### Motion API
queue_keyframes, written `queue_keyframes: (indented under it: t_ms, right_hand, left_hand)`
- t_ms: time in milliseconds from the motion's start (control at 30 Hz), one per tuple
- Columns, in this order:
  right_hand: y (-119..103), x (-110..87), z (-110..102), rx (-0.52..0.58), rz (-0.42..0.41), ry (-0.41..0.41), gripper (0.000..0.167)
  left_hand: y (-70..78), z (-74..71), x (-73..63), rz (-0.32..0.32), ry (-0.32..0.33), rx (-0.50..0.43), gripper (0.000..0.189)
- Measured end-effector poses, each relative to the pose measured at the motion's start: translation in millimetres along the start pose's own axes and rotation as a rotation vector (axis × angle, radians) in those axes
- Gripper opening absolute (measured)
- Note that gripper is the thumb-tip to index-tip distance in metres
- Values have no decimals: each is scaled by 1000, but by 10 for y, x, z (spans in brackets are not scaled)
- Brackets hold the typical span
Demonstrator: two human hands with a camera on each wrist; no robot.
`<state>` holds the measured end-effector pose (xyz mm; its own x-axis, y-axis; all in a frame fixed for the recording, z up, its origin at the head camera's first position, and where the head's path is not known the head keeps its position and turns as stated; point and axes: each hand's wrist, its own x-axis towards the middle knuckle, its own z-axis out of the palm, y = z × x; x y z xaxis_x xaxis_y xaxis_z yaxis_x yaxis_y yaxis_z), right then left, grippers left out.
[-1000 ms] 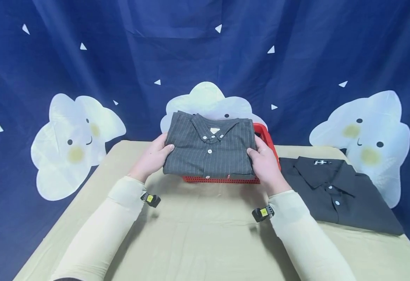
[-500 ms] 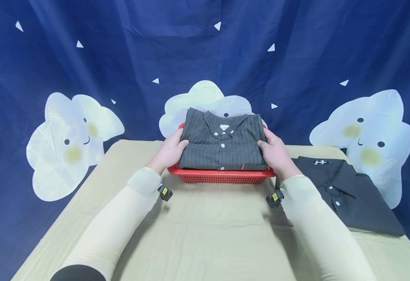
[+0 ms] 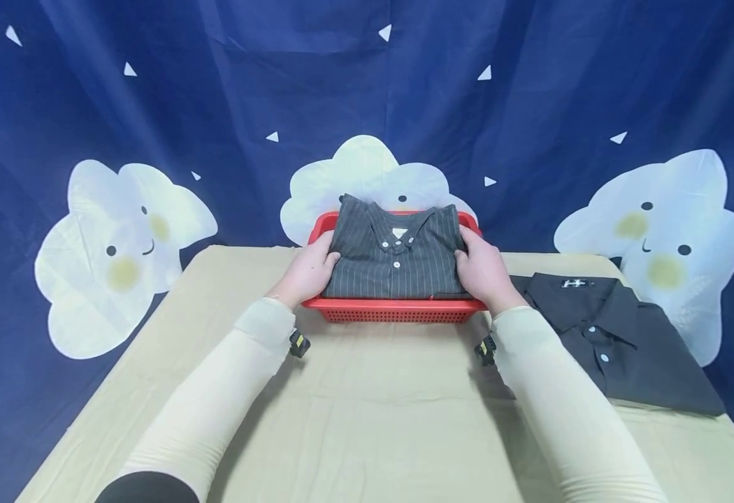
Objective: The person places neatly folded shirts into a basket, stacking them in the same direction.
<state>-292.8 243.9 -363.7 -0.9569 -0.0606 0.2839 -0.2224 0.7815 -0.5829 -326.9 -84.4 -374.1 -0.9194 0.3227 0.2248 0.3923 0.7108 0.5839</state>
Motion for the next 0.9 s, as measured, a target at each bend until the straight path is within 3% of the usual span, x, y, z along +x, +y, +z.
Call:
queue_keyframes:
  t_ms: [133, 367, 733, 900]
  right_hand:
    - [-11, 0, 27, -65, 2, -5, 53]
    - [-44, 21, 97, -164, 62, -94, 59]
    - [-94, 16, 119, -186, 84, -80, 67]
    - [-101, 10, 114, -168, 96, -101, 81]
  left_hand:
    - [20, 43, 15, 0, -18, 113, 53]
    - [57, 74, 5, -34, -62, 200, 55]
    - [63, 75, 19, -120, -82, 195, 68]
    - [70, 75, 33, -135, -63, 203, 80]
